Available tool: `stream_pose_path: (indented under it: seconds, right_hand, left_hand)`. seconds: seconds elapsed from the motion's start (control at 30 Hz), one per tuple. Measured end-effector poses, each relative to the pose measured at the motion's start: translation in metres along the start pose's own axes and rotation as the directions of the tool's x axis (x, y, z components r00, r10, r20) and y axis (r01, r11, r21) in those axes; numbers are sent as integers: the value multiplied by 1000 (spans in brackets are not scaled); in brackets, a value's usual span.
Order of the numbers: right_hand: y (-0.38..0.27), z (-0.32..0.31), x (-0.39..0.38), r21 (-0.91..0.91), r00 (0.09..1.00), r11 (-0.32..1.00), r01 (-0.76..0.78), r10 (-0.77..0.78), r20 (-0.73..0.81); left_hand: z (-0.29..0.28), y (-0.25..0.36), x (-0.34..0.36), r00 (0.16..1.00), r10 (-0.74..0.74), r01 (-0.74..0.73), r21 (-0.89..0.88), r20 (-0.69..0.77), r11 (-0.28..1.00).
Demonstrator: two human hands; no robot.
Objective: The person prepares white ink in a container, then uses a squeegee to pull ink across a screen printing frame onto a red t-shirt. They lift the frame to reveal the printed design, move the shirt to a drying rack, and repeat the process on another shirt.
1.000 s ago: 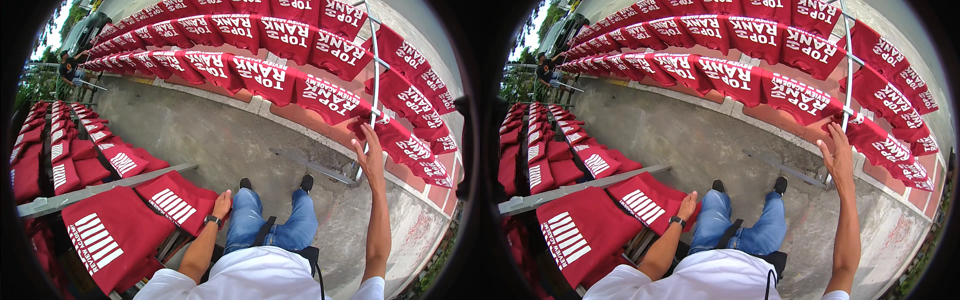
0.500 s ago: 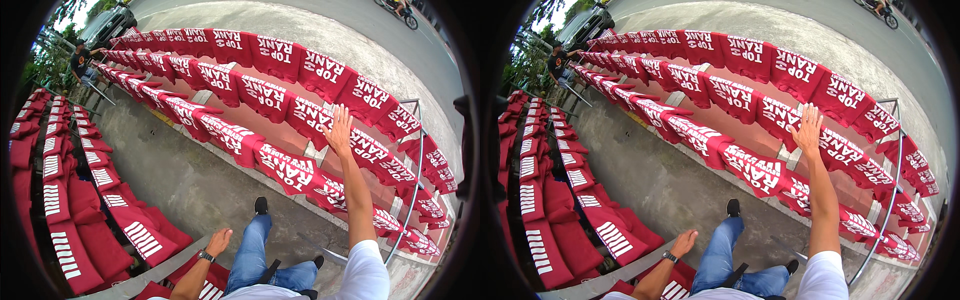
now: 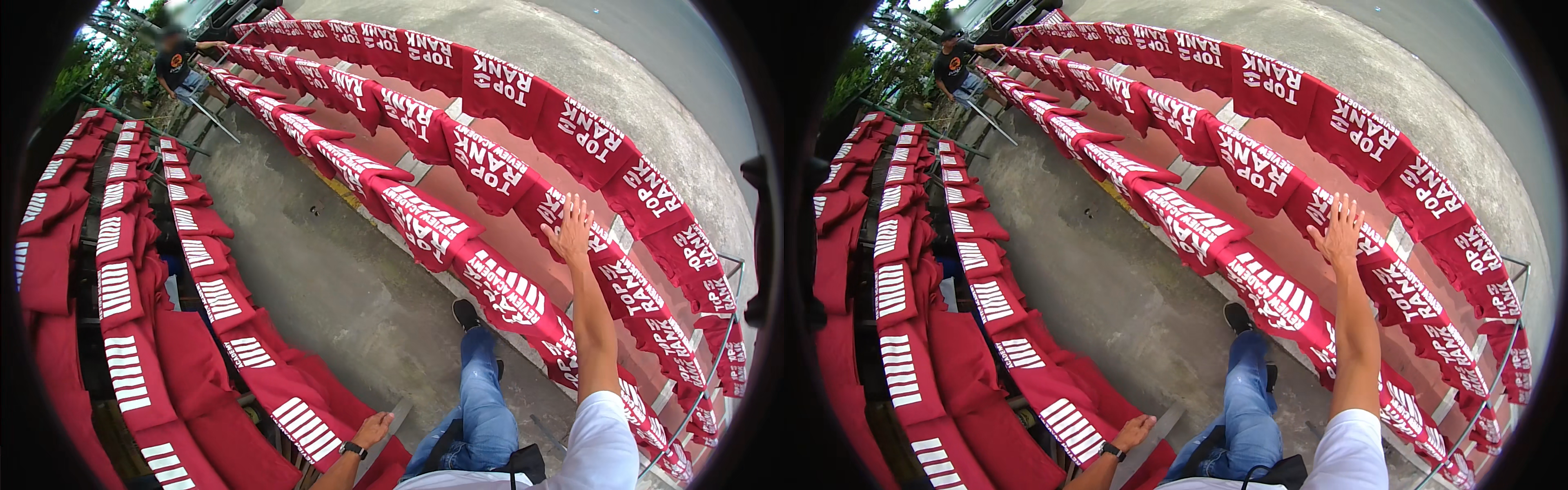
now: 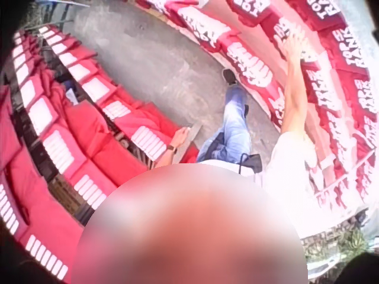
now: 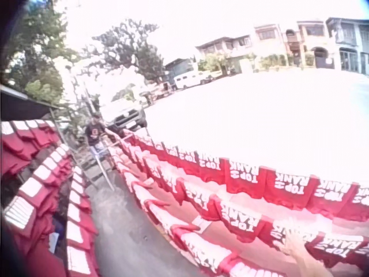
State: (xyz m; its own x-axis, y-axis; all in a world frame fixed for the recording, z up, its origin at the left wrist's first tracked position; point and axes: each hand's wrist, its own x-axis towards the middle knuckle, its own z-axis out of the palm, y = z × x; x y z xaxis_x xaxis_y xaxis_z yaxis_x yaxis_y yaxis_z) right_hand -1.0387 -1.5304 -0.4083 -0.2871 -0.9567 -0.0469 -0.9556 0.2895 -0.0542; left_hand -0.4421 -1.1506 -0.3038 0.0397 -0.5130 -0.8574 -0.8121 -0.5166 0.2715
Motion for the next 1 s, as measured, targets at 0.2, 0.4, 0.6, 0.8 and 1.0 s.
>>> stream_pose_path:
  seconds: [0.2,0.4,0.6,0.8,1.0]
  right_hand:
    - [-97,-27,97,179,990,974,-141,140,14]
    - [-346,-6,300,302,919,883,358,-276,-283]
    - [-410,-2,325,133,983,978,158,-168,74]
    - [-592,-23,471,251,979,949,189,-163,-122]
    - [-779,8,574,222,988,963,150,-156,11]
  left_hand:
    - [-117,0,57,994,-102,104,-61,31,993]
    - [-240,-54,123,981,-148,121,-197,-127,973]
    - [-342,-98,118,965,-256,236,-235,-61,943]
    - [-488,-123,212,939,-240,265,-73,244,961]
    - [-736,-159,357,939,-133,32,-305,-317,952]
